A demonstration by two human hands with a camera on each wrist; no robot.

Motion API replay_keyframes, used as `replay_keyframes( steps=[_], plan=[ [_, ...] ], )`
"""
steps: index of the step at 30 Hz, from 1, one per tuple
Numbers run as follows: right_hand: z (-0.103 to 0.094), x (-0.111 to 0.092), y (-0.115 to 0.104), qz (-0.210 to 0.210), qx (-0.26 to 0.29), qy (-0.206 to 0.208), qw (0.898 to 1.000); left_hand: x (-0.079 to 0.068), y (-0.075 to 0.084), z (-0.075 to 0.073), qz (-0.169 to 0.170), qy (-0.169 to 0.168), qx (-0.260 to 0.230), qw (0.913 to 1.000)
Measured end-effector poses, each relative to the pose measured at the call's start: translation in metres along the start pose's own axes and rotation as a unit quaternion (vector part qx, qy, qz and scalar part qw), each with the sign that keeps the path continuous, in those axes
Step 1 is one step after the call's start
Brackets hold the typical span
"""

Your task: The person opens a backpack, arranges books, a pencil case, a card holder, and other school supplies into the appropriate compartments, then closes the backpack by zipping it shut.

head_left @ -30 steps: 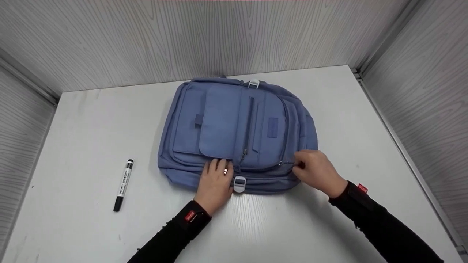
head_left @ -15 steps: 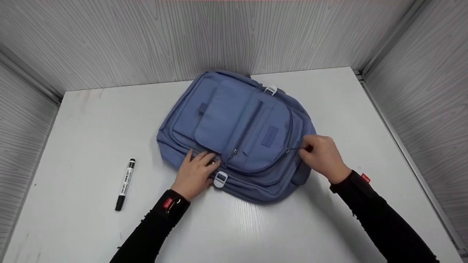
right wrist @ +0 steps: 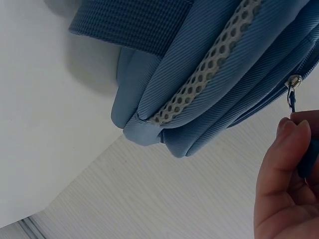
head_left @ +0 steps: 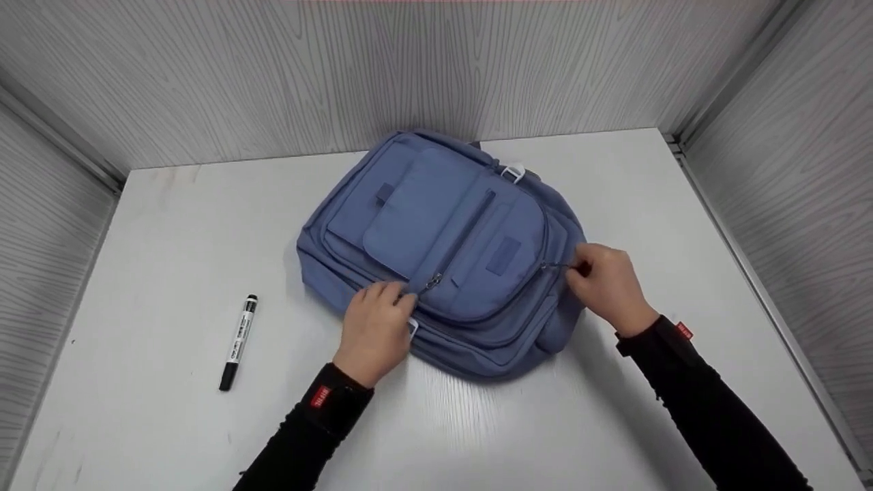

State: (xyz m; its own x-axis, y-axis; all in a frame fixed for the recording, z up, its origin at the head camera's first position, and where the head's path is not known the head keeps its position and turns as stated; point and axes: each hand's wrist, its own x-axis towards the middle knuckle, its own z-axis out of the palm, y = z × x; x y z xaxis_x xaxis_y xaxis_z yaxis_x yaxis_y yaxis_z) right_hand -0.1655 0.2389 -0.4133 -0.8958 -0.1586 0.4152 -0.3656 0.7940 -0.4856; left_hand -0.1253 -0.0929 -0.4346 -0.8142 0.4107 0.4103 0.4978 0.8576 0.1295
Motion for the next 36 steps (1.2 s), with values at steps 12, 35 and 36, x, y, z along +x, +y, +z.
replay_keyframes(
  steps=[12, 35, 36],
  plan=[
    [0.005, -0.006, -0.014, -0.053, 0.021, 0.014, 0.998, 0.002, 0.124, 0.027, 0.002, -0.093, 0.062, 0.9937],
    [0.004, -0.007, -0.001, -0.021, 0.012, 0.003, 1.0, -0.019, 0.074, 0.037, 0.097, -0.085, -0.05, 0.9904],
    [0.004, -0.007, -0.001, -0.02, 0.01, 0.005, 1.0, -0.021, 0.067, 0.034, 0.101, -0.091, -0.064, 0.9886]
  ],
)
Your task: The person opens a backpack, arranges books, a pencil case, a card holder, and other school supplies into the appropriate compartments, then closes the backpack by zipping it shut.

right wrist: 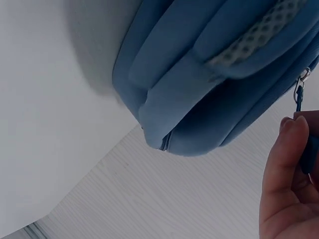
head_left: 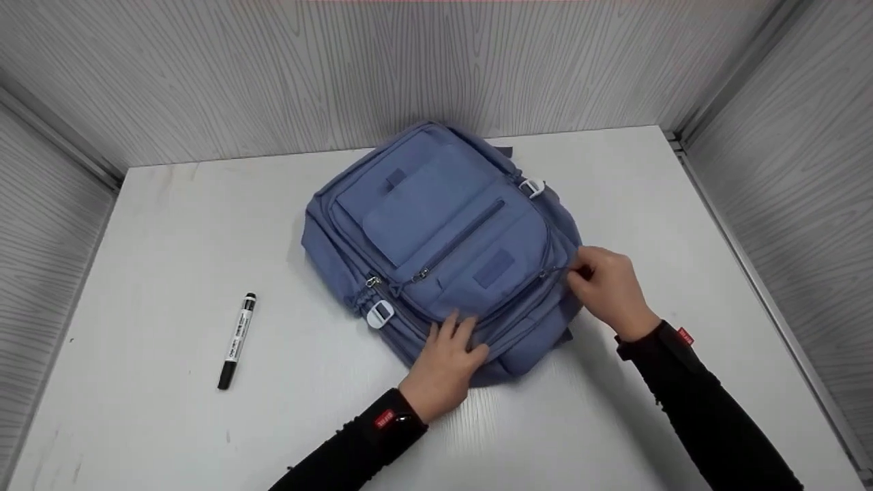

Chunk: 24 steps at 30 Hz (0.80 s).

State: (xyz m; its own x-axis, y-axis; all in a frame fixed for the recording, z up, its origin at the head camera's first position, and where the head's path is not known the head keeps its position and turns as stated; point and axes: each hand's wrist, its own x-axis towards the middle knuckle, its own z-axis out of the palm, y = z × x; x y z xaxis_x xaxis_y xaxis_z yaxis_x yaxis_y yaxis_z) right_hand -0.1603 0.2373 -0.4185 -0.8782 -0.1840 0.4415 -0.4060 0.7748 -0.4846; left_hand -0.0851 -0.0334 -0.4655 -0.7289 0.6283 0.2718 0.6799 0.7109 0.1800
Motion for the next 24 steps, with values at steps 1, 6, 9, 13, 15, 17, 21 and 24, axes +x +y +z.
replay_keyframes(
  steps=[1, 6, 9, 13, 15, 17, 21, 24],
  plan=[
    [-0.001, 0.0, 0.001, 0.002, 0.0, 0.002, 1.0, -0.004, -0.006, -0.002, 0.006, -0.001, -0.013, 0.9999],
    [-0.004, 0.002, 0.005, 0.01, -0.003, 0.009, 1.0, -0.02, -0.037, -0.014, 0.031, 0.007, -0.072, 0.9969],
    [-0.005, 0.003, 0.007, 0.018, -0.003, 0.008, 1.0, -0.027, -0.053, -0.02, 0.035, 0.004, -0.101, 0.9943],
    [-0.004, 0.005, 0.01, 0.03, 0.0, 0.002, 1.0, -0.032, -0.068, -0.028, 0.037, -0.013, -0.115, 0.9925],
    [-0.002, 0.009, 0.013, 0.041, 0.001, -0.001, 0.999, -0.033, -0.073, -0.031, 0.039, -0.023, -0.117, 0.9921],
    [-0.001, 0.015, 0.016, 0.054, 0.001, -0.005, 0.999, -0.033, -0.076, -0.033, 0.042, -0.029, -0.115, 0.992],
    [0.003, 0.033, 0.025, 0.07, -0.001, -0.014, 0.997, -0.033, -0.077, -0.035, 0.045, -0.038, -0.112, 0.992],
    [0.007, 0.052, 0.031, 0.079, -0.004, -0.022, 0.997, -0.033, -0.077, -0.036, 0.044, -0.042, -0.108, 0.9923]
  ],
)
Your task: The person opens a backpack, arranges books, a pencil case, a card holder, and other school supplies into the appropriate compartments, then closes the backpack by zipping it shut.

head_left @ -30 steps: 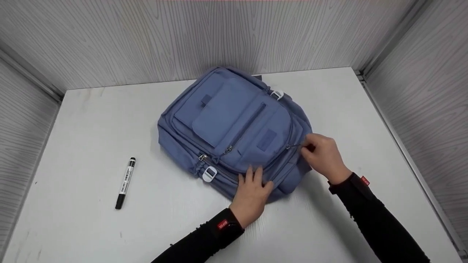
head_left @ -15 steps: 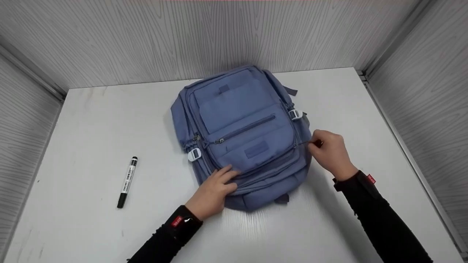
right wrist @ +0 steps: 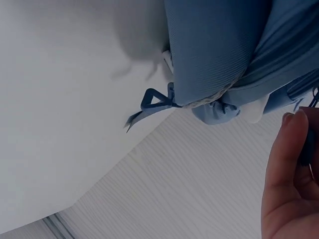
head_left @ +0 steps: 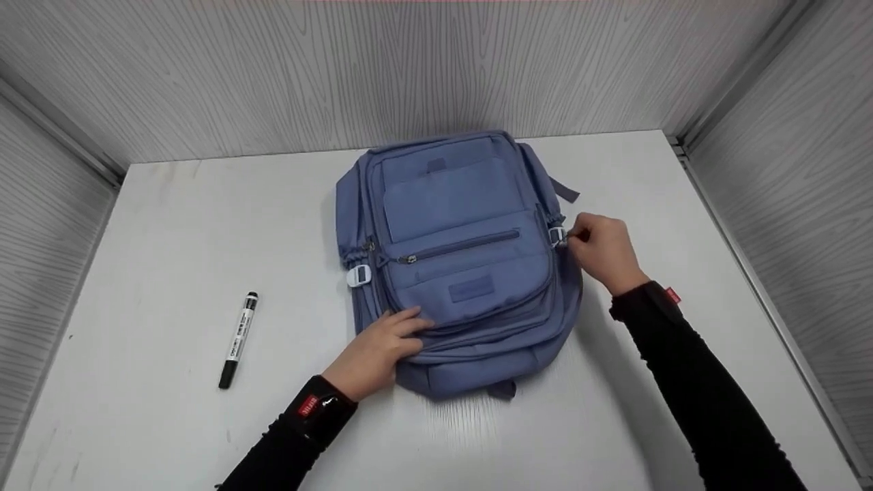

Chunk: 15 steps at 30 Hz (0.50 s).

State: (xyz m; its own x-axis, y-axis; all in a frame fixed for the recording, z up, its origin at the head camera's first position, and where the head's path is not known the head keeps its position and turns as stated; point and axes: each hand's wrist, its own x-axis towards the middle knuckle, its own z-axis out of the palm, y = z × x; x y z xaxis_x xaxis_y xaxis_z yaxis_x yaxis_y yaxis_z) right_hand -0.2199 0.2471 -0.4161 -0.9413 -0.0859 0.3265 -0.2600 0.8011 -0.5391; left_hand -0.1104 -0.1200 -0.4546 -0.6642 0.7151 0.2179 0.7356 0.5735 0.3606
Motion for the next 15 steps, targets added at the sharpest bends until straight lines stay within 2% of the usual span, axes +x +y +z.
replay_keyframes(
  steps=[4, 9, 12, 15],
  plan=[
    [0.006, 0.028, -0.003, 0.01, -0.01, -0.008, 1.0, -0.001, -0.001, 0.001, 0.001, 0.003, 0.007, 1.0],
    [0.012, 0.055, -0.008, 0.035, -0.013, 0.002, 0.999, -0.002, -0.002, 0.002, 0.004, 0.012, 0.013, 0.9998],
    [0.014, 0.061, -0.01, 0.046, -0.012, -0.008, 0.999, -0.003, -0.003, 0.002, -0.001, 0.011, 0.013, 0.9999],
    [0.013, 0.058, -0.011, 0.037, -0.027, -0.035, 0.998, -0.004, -0.003, 0.003, -0.008, 0.01, 0.007, 0.9999]
  ],
)
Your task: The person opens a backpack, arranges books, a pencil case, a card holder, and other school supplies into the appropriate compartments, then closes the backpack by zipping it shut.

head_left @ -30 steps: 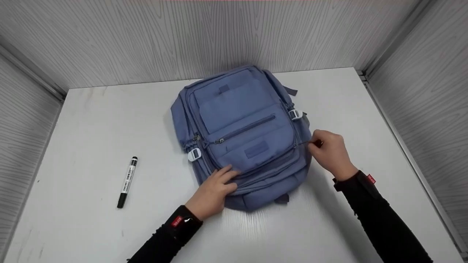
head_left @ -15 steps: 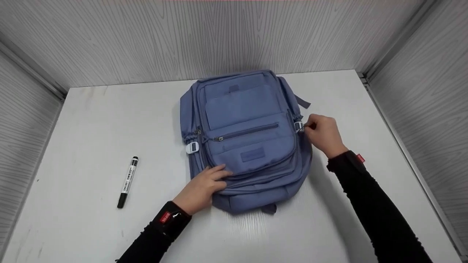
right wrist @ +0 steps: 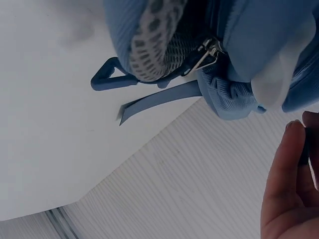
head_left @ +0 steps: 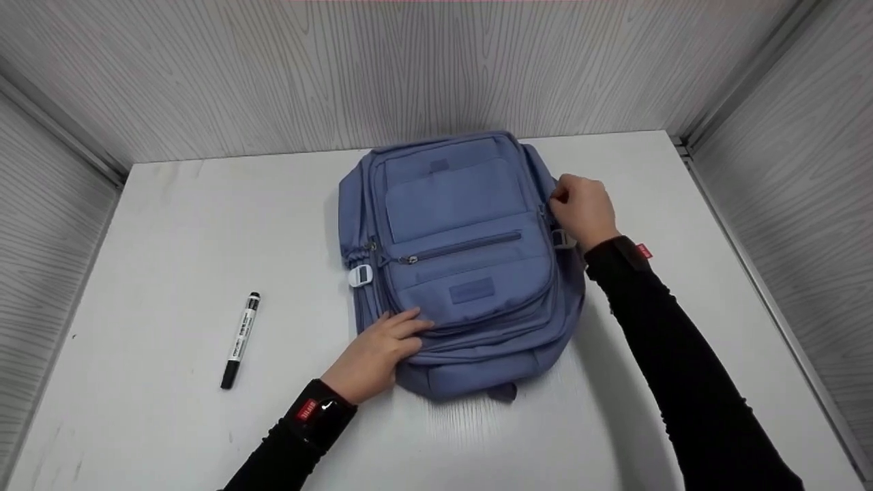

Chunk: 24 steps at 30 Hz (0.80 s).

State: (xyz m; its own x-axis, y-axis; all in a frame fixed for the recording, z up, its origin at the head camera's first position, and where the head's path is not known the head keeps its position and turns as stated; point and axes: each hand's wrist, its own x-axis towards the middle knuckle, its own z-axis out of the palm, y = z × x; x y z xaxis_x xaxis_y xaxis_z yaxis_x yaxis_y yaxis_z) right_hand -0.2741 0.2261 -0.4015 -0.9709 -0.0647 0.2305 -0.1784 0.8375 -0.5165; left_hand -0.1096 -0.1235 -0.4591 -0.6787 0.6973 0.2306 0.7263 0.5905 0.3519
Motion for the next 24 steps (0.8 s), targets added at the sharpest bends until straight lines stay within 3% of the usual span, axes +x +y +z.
replay_keyframes(
  steps=[4, 8, 11, 16, 20, 24],
  plan=[
    [-0.008, -0.015, -0.001, -0.057, -0.057, -0.027, 0.996, -0.004, -0.001, 0.002, -0.01, 0.009, -0.011, 0.9998],
    [-0.015, -0.038, -0.01, -0.152, -0.093, -0.05, 0.983, -0.009, -0.002, 0.004, -0.019, 0.029, -0.015, 0.9993],
    [-0.017, -0.059, -0.02, -0.234, -0.087, -0.09, 0.964, -0.013, -0.003, 0.006, -0.019, 0.05, -0.006, 0.9985],
    [-0.015, -0.084, -0.03, -0.354, -0.086, -0.131, 0.922, -0.017, -0.003, 0.007, -0.022, 0.085, 0.015, 0.9961],
    [-0.011, -0.092, -0.031, -0.399, -0.11, -0.126, 0.902, -0.023, -0.002, 0.003, -0.034, 0.098, 0.013, 0.9945],
    [-0.008, -0.094, -0.029, -0.411, -0.12, -0.124, 0.895, -0.034, -0.005, -0.005, -0.053, 0.114, 0.018, 0.9919]
  ],
)
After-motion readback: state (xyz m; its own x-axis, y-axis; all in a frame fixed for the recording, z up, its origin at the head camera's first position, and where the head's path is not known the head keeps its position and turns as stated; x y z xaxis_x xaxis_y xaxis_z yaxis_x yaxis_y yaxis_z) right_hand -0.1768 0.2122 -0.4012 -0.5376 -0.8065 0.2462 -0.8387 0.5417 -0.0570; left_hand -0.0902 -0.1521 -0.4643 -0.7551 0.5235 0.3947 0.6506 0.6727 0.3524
